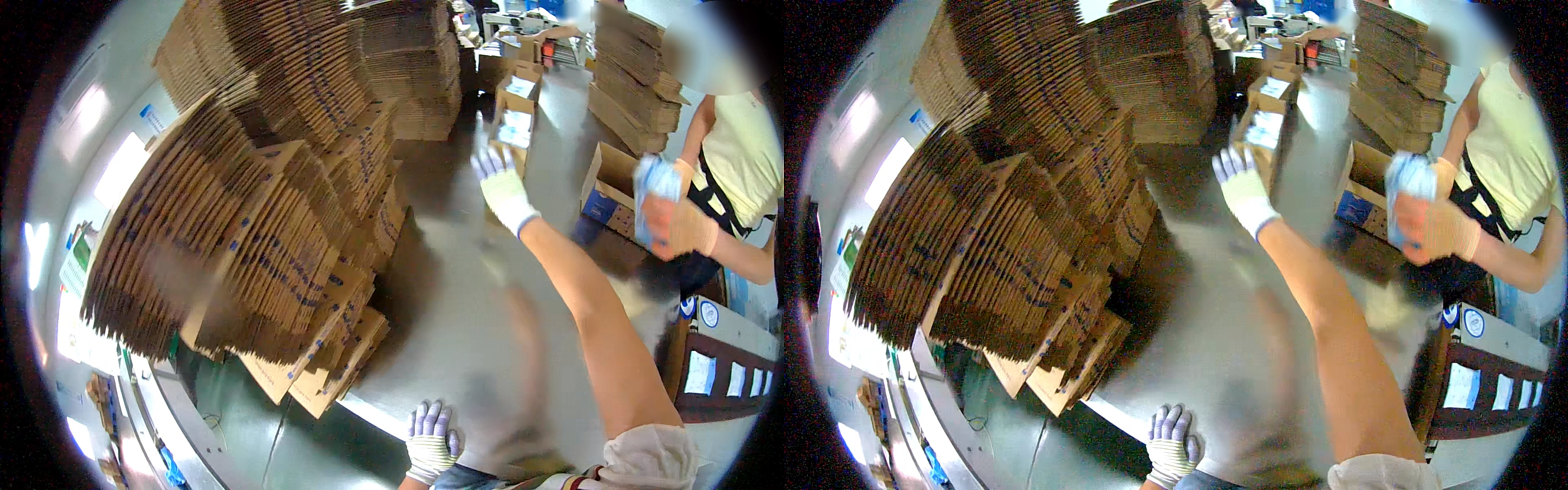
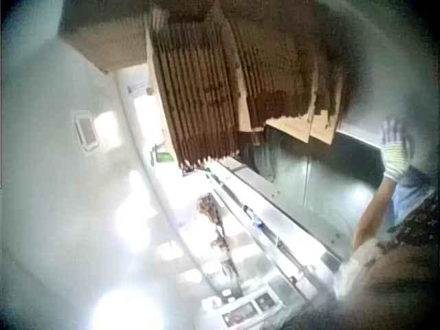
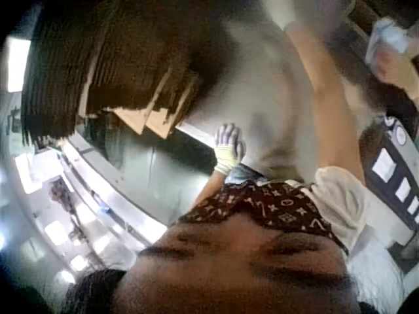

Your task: The person takes items from a conveyor belt and places them into cardboard boxes on a metal table.

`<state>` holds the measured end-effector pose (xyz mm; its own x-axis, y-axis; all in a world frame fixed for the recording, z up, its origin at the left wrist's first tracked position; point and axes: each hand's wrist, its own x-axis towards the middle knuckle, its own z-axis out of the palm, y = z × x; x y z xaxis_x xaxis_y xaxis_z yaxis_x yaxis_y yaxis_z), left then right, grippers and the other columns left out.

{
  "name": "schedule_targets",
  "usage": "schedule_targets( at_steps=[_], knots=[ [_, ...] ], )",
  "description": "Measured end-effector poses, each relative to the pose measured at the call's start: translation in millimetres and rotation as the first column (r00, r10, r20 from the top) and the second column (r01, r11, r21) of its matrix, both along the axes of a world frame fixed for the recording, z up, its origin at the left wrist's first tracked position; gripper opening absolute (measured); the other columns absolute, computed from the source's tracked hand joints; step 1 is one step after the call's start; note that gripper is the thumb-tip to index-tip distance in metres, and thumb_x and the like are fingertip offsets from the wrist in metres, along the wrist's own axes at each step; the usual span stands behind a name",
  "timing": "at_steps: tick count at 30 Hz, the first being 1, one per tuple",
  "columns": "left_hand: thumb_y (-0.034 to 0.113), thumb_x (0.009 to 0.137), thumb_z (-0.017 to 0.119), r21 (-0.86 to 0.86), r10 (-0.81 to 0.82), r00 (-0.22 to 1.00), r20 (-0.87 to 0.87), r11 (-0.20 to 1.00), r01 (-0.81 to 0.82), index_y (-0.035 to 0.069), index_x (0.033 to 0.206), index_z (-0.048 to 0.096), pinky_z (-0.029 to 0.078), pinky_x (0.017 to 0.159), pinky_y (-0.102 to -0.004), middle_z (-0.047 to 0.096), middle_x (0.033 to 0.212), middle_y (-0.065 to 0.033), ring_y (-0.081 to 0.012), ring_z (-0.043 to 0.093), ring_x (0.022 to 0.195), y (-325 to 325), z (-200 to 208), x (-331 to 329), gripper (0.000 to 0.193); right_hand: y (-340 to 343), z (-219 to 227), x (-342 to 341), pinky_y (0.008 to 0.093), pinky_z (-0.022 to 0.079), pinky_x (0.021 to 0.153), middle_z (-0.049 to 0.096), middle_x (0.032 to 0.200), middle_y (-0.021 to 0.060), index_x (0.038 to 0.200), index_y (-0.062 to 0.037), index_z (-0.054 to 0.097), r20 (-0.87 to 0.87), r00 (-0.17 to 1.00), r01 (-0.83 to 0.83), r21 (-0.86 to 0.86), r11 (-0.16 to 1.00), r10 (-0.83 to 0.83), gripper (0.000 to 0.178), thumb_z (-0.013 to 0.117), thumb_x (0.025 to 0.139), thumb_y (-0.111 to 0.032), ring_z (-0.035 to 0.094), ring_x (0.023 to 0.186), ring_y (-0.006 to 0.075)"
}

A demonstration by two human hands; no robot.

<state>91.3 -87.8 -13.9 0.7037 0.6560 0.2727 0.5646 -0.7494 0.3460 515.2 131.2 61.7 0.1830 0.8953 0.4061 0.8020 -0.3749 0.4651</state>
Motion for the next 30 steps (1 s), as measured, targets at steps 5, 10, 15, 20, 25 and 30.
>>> schedule_targets(
  at_steps=[5,10,15,20,25,30],
  knots=[
    [0.024,0.074,0.051,0.001,0.031,0.999,-0.016,1.0,-0.031,0.007,0.116,0.053,0.03,0.1,-0.0506,0.051,0.121,-0.0148,-0.0367,0.045,0.116,-3.3,-0.4,-7.8,0.045,-115.3,-99.9,-83.2,0.0464,0.016,0.112,0.036,0.14,0.0196,0.132,0.0006,0.039,-0.704,0.705,-0.041,0.083,0.996,0.088,0.06,0.047,0.089,-0.04,0.029,0.133,0.0342],
    [0.026,0.072,0.055,0.06,-0.032,0.997,-0.067,0.998,0.036,0.009,0.117,0.051,0.029,0.103,-0.0501,0.049,0.121,-0.0141,-0.0357,0.04,0.121,0.6,-5.6,-9.4,0.048,-226.6,-90.3,-143.3,0.0472,0.019,0.111,0.04,0.136,0.0189,0.128,-0.0008,0.044,-0.703,0.664,-0.236,0.126,0.964,0.255,0.054,0.049,0.088,-0.038,0.033,0.13,0.0343],
    [0.022,0.071,0.058,0.404,-0.192,0.94,-0.283,0.865,0.298,0.007,0.117,0.049,0.032,0.102,-0.0498,0.048,0.119,-0.0164,-0.0379,0.04,0.12,64.0,80.6,15.3,0.049,-303.5,-87.9,-165.4,0.0472,0.021,0.11,0.042,0.135,0.0176,0.127,-0.0034,0.046,-0.689,0.678,-0.246,0.117,0.962,0.257,0.053,0.052,0.087,-0.038,0.034,0.128,0.0328],
    [0.014,0.073,0.053,0.827,0.117,0.963,-0.241,0.544,0.141,0.003,0.107,0.054,0.038,0.093,-0.0489,0.051,0.108,-0.0167,-0.0376,0.044,0.112,106.2,307.0,53.2,0.035,-348.5,-89.2,-170.9,0.0474,0.022,0.109,0.043,0.134,0.0172,0.125,-0.0037,0.049,-0.686,0.692,-0.222,0.096,0.97,0.226,0.053,0.051,0.086,-0.04,0.036,0.127,0.0325],
    [0.018,0.08,0.053,0.91,0.437,0.892,0.114,0.314,-0.27,0.011,0.124,0.049,0.018,0.111,-0.0493,0.044,0.135,-0.0105,-0.0327,0.027,0.134,167.0,413.8,16.1,0.045,-355.3,-92.2,-178.0,0.0475,0.026,0.107,0.047,0.13,0.0165,0.121,-0.0045,0.052,-0.692,0.668,-0.216,0.171,0.961,0.274,0.05,0.053,0.085,-0.039,0.039,0.124,0.0325],
    [0.037,0.088,0.05,0.72,0.632,0.762,-0.139,0.593,-0.36,0.008,0.122,0.053,0.041,0.095,-0.0467,0.058,0.116,-0.0159,-0.0367,0.05,0.113,182.9,453.8,2.4,0.044,-357.2,-87.2,-183.6,0.0462,0.029,0.105,0.049,0.127,0.0155,0.118,-0.0042,0.054,-0.699,0.656,-0.213,0.191,0.958,0.285,0.047,0.054,0.085,-0.038,0.041,0.123,0.0312]
  ],
)
